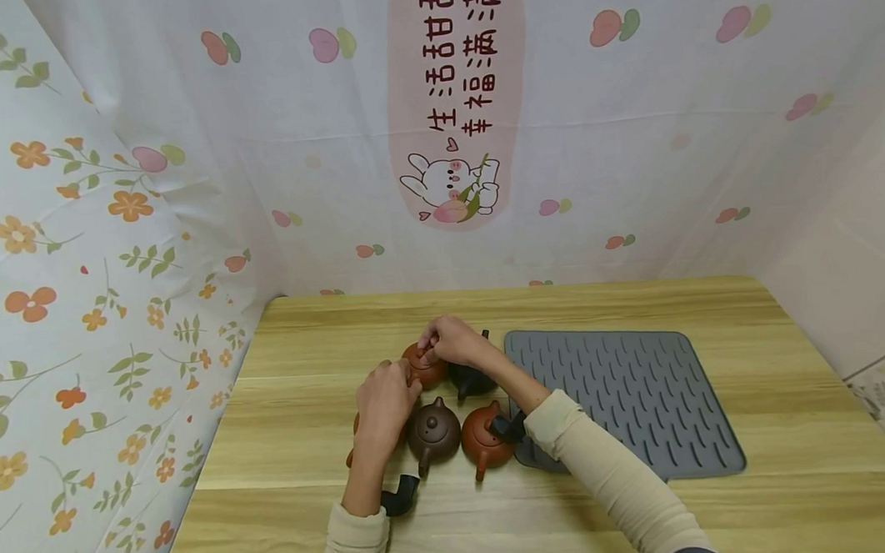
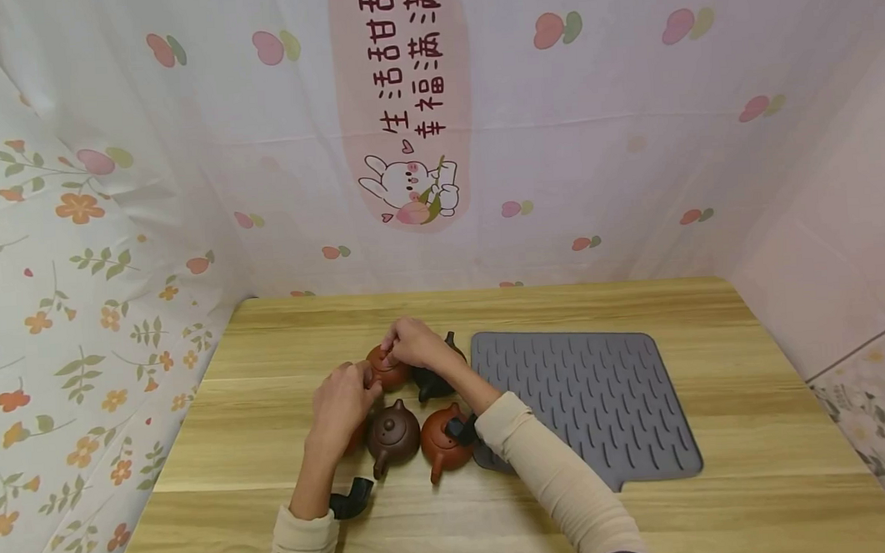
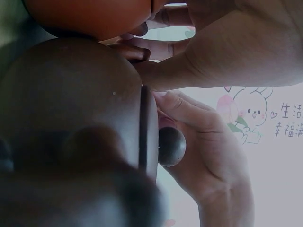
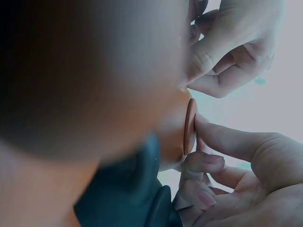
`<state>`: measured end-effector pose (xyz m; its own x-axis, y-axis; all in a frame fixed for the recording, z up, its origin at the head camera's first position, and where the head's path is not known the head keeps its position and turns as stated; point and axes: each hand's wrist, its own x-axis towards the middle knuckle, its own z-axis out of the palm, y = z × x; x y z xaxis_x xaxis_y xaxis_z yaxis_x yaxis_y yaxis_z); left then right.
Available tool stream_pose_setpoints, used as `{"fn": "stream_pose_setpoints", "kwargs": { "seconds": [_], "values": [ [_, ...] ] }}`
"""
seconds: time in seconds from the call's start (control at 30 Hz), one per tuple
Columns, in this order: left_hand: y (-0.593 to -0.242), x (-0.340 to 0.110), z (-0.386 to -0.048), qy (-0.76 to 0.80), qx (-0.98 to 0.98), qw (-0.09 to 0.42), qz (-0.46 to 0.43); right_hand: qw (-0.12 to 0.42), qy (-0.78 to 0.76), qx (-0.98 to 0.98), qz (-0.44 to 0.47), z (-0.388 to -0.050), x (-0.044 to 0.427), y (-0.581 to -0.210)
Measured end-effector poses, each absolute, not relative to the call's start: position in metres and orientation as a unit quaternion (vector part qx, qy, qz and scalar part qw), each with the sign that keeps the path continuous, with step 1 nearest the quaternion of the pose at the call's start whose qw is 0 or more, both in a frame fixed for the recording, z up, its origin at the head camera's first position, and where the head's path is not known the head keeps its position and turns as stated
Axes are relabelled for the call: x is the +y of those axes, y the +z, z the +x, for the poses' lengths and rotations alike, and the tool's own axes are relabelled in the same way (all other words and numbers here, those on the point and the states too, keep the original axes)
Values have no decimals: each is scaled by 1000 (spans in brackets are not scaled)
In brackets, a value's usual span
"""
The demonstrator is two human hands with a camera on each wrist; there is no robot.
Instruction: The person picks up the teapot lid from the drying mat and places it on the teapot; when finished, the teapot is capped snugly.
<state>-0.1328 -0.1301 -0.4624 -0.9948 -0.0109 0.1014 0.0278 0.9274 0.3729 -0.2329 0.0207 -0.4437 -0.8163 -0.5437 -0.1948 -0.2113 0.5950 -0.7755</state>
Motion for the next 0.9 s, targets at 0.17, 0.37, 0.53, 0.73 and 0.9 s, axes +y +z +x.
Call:
{"fn": "stream_pose_setpoints", "kwargs": {
  "seconds": [0.17,0.37,0.53,0.73,0.9],
  "values": [
    [-463,-130,-134,-187,-981,52,-6,208,-389,871,-216,-235,20,-446],
    [-462,-130,-134,-191,-980,48,-7,202,-390,872,-217,-235,20,-449],
    [-462,-129,-136,-193,-980,48,-7,194,-373,880,-221,-235,21,-448],
    [-463,-130,-139,-205,-978,37,-9,202,-385,869,-235,-236,27,-447],
    [-465,-141,-142,-239,-969,60,-12,168,-422,854,-256,-232,42,-440]
  ]
}}
